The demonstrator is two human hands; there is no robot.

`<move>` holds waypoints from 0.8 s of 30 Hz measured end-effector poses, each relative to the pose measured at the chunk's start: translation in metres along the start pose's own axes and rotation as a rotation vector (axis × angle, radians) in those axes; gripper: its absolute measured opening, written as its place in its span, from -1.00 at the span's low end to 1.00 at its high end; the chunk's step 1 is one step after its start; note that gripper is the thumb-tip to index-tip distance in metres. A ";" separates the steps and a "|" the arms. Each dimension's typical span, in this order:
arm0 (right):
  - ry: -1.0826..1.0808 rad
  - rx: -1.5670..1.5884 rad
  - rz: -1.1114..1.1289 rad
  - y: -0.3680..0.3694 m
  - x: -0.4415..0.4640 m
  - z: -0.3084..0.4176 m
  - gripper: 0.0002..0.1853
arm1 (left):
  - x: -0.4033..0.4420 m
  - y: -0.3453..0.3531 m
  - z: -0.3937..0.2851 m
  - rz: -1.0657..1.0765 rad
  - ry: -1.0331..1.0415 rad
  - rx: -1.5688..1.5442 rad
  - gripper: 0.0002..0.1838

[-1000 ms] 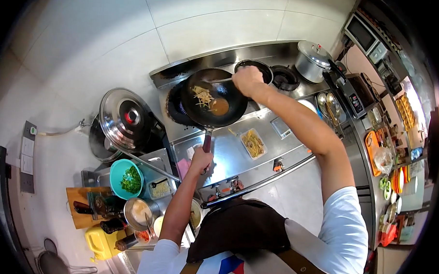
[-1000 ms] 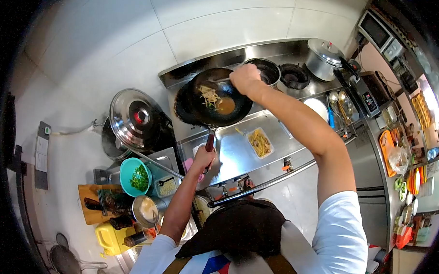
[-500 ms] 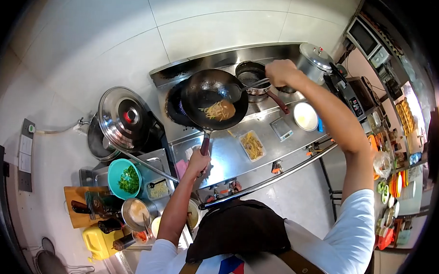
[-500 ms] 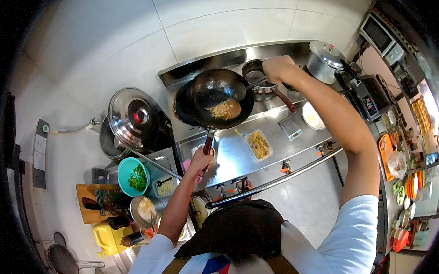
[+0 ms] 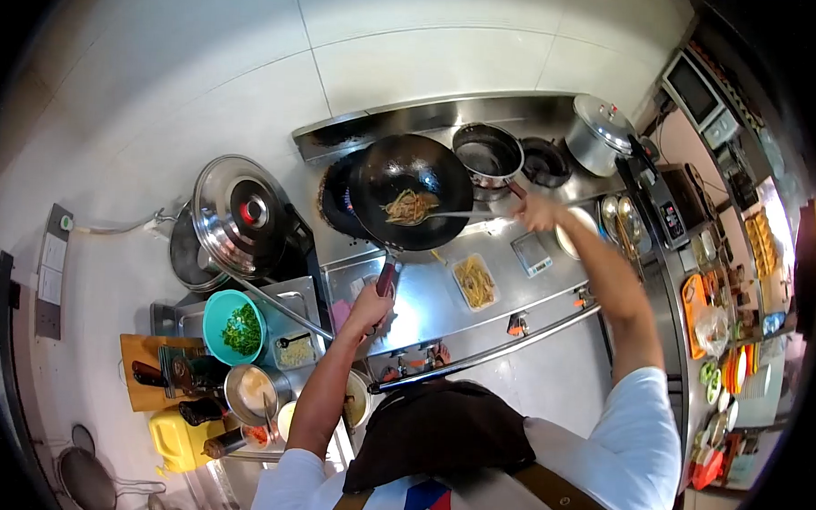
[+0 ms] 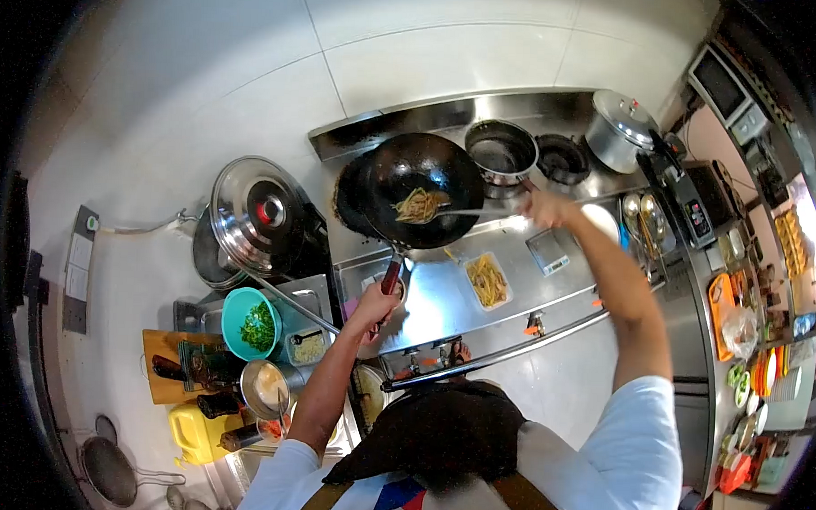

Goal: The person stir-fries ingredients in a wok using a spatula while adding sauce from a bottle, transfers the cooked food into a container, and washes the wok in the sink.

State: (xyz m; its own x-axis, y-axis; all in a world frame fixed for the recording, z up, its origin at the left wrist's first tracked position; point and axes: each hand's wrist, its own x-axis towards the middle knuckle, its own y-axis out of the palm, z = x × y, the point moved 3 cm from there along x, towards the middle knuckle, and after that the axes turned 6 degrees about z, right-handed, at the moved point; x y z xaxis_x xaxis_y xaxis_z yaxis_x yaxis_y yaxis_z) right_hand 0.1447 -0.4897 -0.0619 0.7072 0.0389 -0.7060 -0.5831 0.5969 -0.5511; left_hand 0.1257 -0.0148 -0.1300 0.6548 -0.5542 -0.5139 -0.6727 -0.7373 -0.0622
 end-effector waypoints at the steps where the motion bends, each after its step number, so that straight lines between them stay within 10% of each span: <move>1: -0.613 0.274 -0.119 0.038 0.047 -0.047 -0.65 | 0.000 -0.001 0.001 0.002 0.002 0.018 -0.90; 5: -0.151 0.130 -0.436 0.116 0.044 0.007 -0.60 | -0.008 0.004 -0.006 -0.009 -0.020 -0.044 -0.86; 24: -0.080 -0.019 -0.593 0.073 -0.096 -0.031 -0.65 | -0.002 -0.008 0.000 0.076 0.009 -0.150 -0.89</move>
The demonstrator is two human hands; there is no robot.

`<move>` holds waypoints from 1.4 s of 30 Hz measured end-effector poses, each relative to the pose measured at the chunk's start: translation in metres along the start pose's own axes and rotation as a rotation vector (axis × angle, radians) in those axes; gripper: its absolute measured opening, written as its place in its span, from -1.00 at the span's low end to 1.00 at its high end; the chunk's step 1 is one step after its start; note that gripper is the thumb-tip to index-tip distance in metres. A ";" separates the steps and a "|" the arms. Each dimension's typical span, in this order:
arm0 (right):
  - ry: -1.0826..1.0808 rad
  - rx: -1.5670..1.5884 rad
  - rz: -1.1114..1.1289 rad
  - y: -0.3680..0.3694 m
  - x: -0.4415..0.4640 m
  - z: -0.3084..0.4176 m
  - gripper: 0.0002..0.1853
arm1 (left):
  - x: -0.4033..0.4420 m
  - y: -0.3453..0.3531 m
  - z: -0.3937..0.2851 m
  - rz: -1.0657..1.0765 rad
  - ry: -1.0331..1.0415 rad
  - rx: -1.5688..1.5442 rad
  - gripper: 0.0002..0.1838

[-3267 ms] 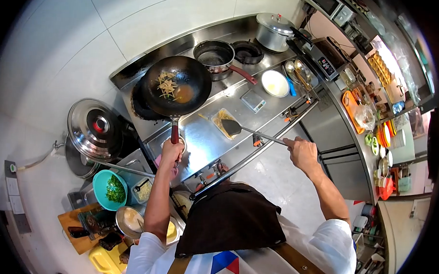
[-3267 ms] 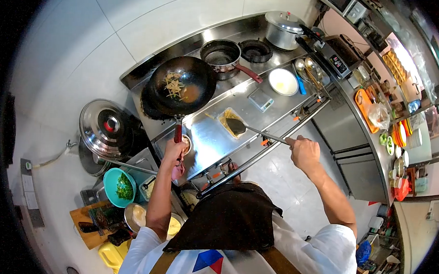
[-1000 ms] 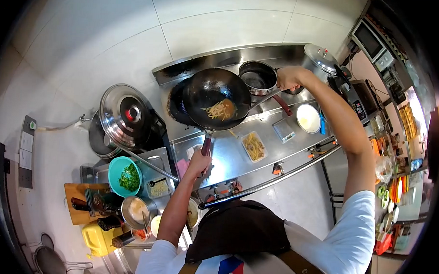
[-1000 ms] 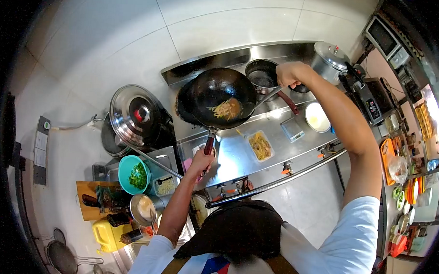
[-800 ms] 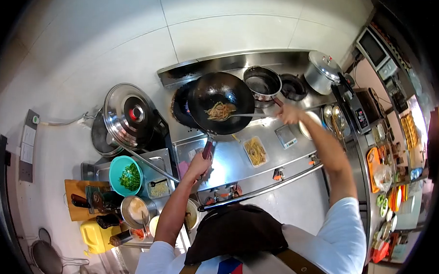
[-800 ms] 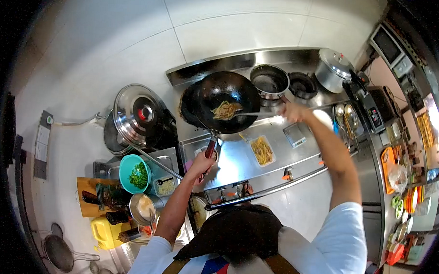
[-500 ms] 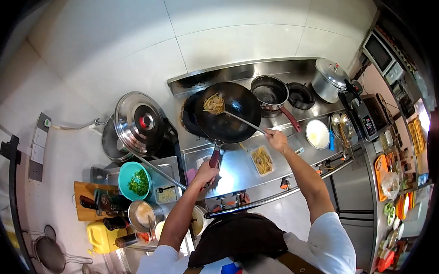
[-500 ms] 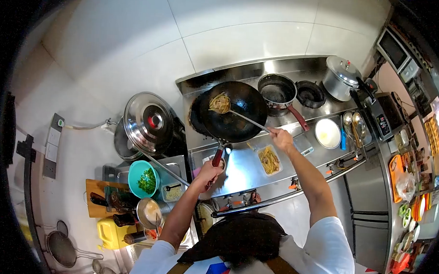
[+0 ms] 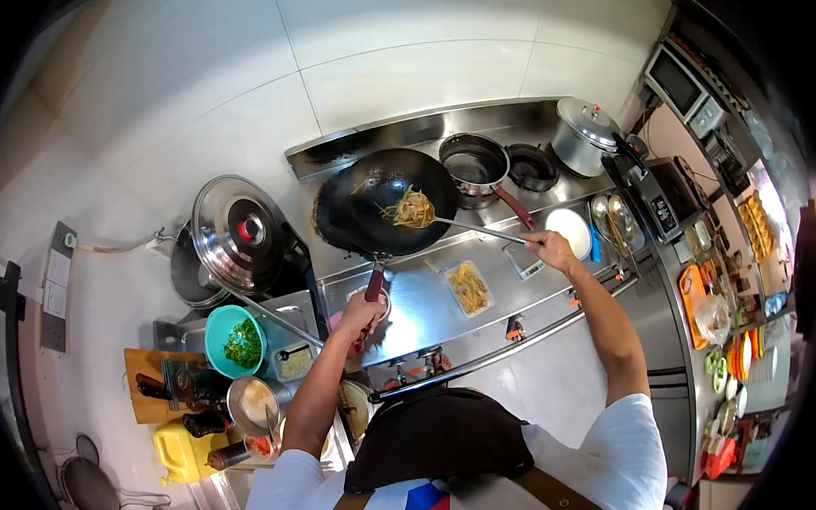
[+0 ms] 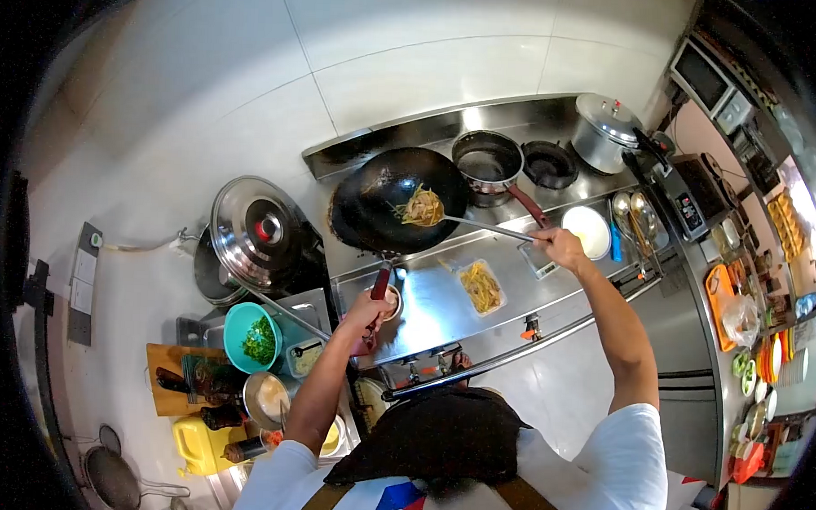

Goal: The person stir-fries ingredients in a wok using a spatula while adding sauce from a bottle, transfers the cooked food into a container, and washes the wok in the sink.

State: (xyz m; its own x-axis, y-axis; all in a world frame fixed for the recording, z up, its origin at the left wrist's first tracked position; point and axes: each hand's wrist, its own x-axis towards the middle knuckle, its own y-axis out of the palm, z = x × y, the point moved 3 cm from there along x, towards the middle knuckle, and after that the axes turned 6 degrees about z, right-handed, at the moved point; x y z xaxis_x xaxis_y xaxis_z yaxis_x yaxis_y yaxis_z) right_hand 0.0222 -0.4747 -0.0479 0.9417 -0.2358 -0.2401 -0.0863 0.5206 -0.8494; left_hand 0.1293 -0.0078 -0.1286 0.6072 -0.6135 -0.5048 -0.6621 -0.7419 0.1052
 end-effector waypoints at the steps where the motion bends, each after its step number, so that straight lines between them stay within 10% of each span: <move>1: 0.003 -0.002 0.005 -0.002 -0.007 -0.008 -0.65 | -0.002 0.001 -0.001 -0.006 0.000 0.004 -0.89; 16: 0.134 0.042 0.062 -0.058 -0.164 -0.071 -0.69 | 0.009 0.009 -0.013 -0.105 0.049 0.033 -0.86; 28: 0.071 -0.424 0.208 -0.055 -0.118 -0.097 -0.68 | 0.014 0.012 -0.007 -0.167 0.017 0.053 -0.84; 42: -0.182 -1.087 0.363 -0.095 0.006 0.113 -0.78 | 0.018 0.016 0.002 -0.141 -0.002 -0.003 -0.88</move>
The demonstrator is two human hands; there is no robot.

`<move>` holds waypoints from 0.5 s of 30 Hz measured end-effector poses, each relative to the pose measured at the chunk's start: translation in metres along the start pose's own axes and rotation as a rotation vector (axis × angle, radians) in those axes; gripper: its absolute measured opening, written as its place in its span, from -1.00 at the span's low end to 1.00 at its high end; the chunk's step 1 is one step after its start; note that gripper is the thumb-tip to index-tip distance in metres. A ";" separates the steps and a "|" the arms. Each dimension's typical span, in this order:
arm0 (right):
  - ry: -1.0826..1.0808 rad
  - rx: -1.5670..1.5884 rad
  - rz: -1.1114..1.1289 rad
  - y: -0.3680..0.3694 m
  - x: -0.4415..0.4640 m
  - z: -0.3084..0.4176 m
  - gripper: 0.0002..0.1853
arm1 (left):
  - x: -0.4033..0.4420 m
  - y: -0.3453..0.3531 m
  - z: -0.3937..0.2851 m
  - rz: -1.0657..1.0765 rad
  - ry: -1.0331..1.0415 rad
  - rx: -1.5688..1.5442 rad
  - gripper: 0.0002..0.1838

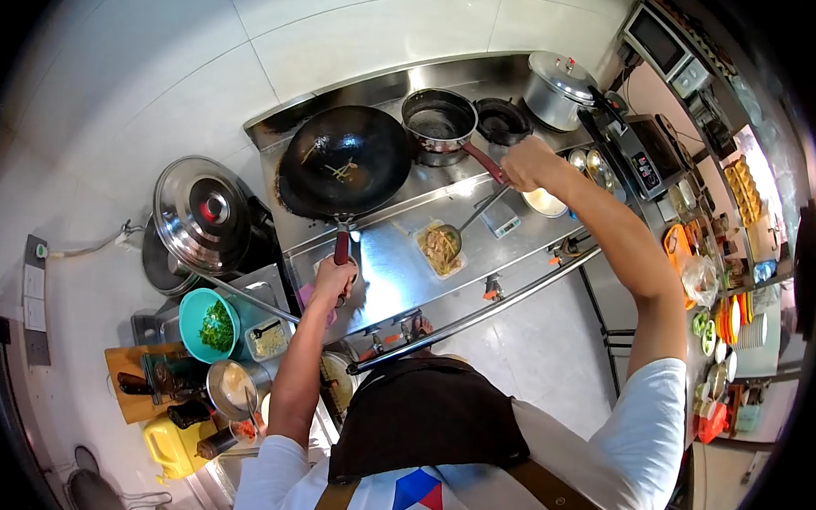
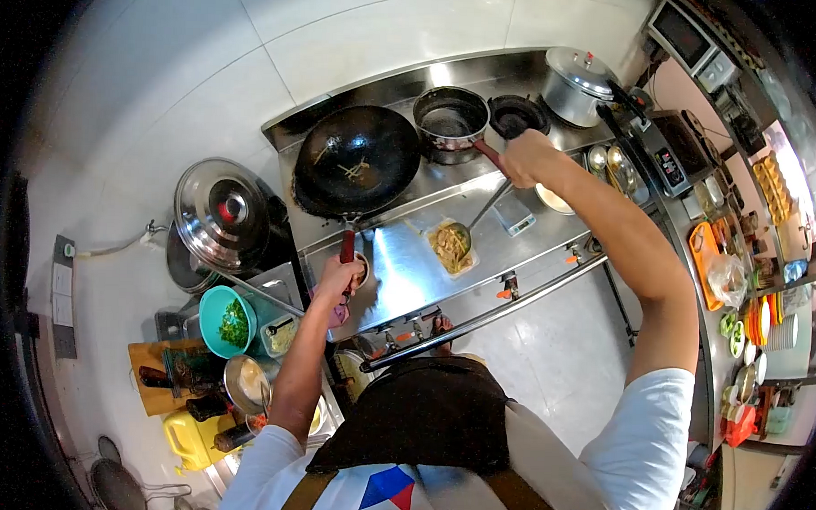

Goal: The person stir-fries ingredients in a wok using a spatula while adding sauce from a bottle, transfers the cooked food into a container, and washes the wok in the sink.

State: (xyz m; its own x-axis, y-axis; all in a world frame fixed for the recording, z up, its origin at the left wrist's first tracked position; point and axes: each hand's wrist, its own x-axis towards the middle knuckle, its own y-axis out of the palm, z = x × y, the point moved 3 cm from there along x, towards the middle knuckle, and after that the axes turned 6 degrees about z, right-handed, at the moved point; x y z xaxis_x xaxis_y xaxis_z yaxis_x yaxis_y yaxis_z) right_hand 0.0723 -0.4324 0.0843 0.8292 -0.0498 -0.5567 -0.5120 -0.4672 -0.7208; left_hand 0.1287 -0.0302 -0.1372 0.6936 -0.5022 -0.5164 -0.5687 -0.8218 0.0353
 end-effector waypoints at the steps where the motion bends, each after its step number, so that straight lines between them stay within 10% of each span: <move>1: 0.003 -0.037 -0.003 -0.011 0.001 0.007 -0.78 | 0.001 0.000 0.001 0.000 -0.002 -0.002 -0.88; 15: 0.175 0.026 -0.037 -0.021 -0.084 0.089 -0.86 | 0.004 -0.006 0.005 0.033 0.017 0.018 -0.87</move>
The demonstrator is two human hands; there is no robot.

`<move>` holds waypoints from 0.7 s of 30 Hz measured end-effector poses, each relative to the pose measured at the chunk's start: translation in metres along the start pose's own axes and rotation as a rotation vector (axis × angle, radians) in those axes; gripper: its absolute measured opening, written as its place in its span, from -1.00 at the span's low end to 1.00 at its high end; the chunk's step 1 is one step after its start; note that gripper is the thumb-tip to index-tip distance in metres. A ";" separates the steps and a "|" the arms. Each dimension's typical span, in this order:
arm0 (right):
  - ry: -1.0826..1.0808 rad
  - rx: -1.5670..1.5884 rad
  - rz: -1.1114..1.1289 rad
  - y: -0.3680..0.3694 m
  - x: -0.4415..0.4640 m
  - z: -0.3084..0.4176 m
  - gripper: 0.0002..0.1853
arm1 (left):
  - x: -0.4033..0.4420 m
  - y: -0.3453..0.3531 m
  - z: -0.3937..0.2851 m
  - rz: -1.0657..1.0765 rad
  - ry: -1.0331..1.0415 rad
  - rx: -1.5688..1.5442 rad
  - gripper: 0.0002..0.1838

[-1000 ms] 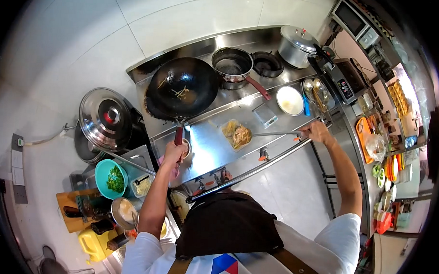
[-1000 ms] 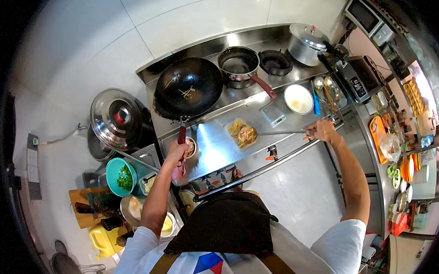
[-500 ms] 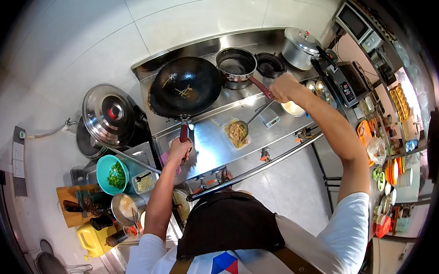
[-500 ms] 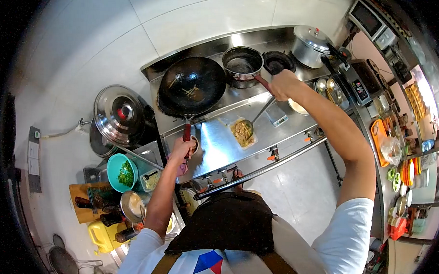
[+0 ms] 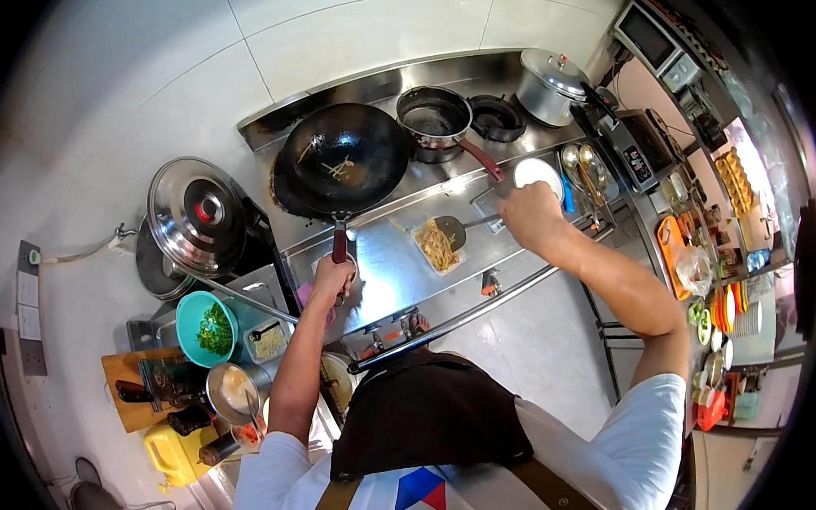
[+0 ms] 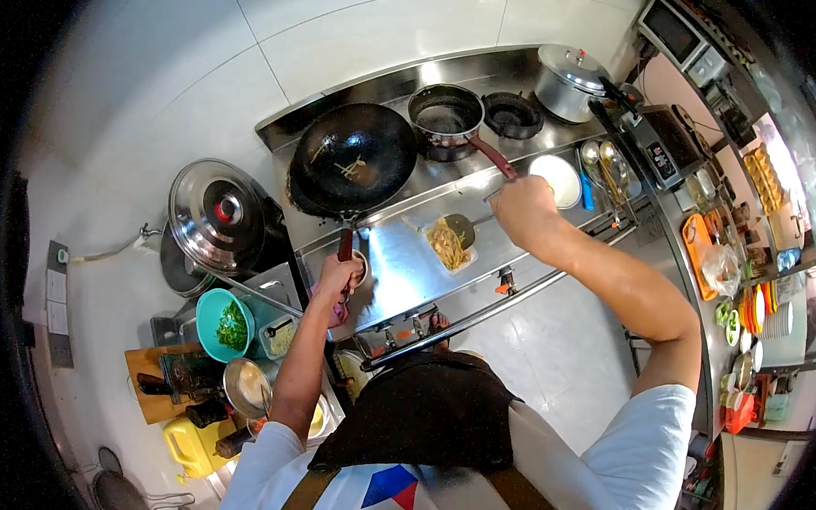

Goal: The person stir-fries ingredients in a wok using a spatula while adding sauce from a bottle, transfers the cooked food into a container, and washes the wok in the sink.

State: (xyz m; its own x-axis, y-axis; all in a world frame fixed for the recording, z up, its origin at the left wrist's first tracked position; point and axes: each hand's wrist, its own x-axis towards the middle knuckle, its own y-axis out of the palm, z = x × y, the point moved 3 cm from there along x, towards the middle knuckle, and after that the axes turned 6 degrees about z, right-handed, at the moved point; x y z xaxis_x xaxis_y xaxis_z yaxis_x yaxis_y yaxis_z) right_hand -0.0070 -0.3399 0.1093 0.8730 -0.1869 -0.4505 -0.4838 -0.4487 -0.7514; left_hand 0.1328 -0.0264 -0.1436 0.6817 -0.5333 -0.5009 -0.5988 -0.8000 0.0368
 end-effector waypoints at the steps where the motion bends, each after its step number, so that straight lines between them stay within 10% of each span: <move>1: 0.025 0.030 0.007 0.007 -0.007 0.002 -0.86 | -0.001 0.000 0.000 -0.004 -0.005 -0.003 -0.88; 21: 0.628 0.972 -0.257 0.243 -0.129 0.135 -0.80 | 0.002 -0.013 0.004 0.041 0.008 -0.055 -0.87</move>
State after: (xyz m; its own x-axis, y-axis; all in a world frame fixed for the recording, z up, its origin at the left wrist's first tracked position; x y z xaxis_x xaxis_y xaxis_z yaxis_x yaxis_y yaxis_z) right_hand -0.2459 -0.3067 -0.0803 0.6980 -0.7059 -0.1206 0.1033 0.2659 -0.9584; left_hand 0.1403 -0.0161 -0.1491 0.6609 -0.5678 -0.4907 -0.6024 -0.7913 0.1043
